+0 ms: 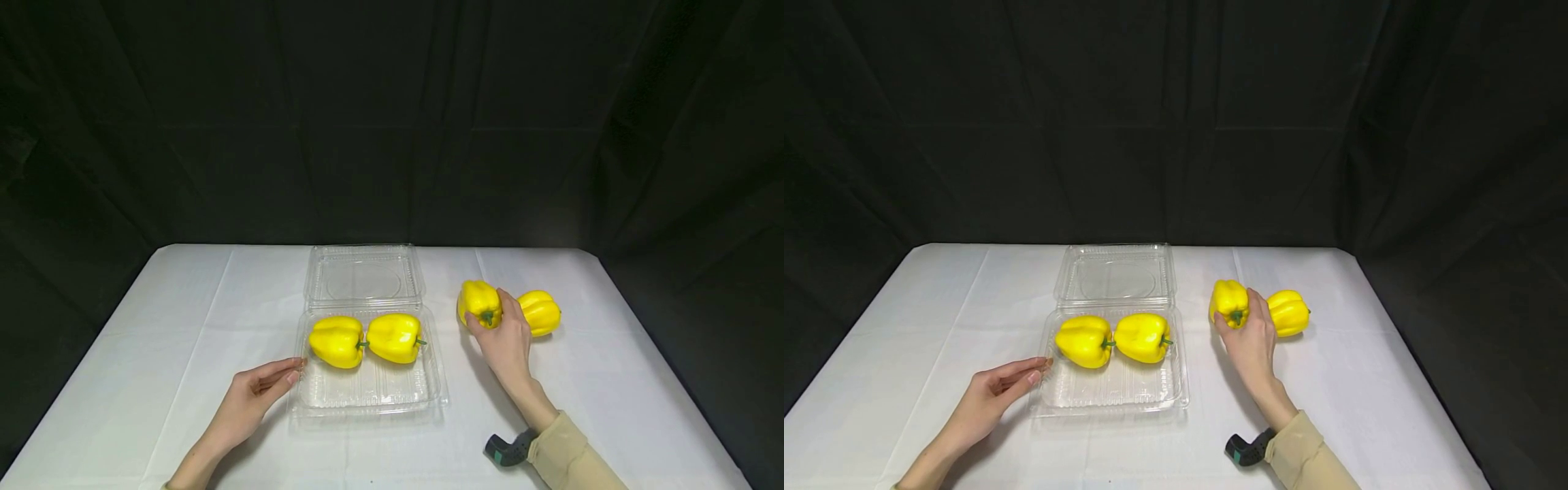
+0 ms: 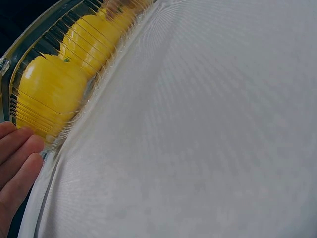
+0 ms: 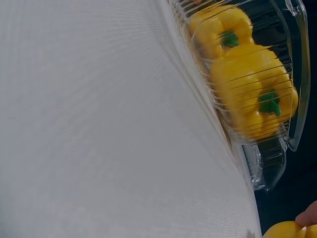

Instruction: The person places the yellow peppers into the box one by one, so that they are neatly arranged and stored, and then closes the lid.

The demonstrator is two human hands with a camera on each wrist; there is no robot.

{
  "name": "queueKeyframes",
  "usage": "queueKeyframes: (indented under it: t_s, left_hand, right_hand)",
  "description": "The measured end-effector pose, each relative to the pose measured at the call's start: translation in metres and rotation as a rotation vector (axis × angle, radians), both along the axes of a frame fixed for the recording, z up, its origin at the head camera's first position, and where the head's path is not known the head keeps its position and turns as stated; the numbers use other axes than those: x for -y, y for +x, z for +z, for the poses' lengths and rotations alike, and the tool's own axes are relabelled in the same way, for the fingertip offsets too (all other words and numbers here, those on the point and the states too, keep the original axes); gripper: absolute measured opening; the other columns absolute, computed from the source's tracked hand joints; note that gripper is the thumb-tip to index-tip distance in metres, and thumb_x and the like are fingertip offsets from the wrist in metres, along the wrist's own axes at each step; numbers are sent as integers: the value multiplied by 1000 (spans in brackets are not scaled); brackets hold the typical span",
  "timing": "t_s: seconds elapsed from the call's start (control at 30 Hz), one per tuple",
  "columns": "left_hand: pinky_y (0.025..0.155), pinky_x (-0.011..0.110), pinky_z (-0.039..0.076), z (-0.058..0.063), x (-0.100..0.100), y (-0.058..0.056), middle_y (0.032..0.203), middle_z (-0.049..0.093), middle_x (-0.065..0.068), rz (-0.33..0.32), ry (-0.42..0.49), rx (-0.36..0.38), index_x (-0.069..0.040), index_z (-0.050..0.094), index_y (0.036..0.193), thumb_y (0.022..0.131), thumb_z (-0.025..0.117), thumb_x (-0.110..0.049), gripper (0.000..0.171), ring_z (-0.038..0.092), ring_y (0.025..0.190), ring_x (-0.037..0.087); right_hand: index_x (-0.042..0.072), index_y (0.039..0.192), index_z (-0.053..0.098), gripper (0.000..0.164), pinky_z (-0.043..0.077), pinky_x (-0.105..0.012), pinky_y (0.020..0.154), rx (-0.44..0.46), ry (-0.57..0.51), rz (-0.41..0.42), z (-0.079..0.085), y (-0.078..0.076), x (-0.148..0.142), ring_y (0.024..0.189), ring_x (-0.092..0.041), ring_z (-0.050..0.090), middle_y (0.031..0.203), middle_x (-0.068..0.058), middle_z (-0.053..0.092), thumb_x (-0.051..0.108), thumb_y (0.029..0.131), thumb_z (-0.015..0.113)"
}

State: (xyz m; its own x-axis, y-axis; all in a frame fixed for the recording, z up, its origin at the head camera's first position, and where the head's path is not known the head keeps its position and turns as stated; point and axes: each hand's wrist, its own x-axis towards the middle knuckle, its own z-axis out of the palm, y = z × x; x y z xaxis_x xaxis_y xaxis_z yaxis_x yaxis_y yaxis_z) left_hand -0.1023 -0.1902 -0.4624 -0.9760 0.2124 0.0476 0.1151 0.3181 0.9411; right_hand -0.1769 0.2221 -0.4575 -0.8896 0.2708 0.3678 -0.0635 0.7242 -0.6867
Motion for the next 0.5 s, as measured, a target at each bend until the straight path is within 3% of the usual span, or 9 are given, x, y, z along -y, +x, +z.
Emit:
queueKeyframes:
  t_s: [0.5]
  left_hand:
    - [91,19,53,1,0,1,126,70,2,7,-12,10,-10,68,128,99,65,-28,34,68,108,7]
  right_hand:
    - [-12,135,51,67,44,-59,104,-15,11,9,1,0,0,125,-46,53,134,-29,56,13,80,81]
